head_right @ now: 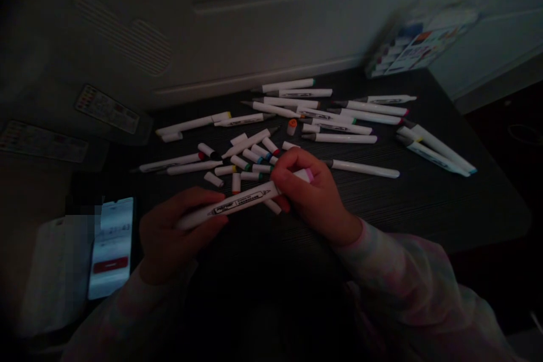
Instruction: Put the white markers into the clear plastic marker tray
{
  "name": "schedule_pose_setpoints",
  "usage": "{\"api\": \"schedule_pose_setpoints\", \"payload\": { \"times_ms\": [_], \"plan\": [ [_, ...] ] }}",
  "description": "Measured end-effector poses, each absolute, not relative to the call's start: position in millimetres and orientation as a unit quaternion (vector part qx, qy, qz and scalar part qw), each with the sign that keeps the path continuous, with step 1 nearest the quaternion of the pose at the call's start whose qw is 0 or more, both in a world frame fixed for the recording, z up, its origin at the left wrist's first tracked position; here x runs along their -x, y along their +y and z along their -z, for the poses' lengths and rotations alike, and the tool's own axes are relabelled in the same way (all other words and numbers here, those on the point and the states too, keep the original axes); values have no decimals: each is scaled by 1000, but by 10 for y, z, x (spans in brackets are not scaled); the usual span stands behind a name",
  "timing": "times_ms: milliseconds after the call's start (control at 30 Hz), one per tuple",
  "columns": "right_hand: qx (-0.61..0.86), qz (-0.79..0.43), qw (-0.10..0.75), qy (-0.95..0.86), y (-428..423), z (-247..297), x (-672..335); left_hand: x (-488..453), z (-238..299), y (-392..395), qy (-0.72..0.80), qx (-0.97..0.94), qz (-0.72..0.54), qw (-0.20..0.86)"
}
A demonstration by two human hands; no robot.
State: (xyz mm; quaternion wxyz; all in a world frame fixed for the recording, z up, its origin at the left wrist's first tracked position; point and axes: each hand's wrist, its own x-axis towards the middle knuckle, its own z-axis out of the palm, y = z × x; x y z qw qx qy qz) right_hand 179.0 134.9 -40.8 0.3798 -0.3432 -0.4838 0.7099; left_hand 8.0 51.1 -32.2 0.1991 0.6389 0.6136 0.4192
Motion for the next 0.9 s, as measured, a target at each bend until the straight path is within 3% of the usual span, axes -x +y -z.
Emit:
{"api": "schedule_pose_setpoints", "payload": {
  "times_ms": [900],
  "plan": [
    [320, -733, 368, -475, 1282, 381, -1838, -114, 286, 489, 585, -659, -435, 186]
  ]
}}
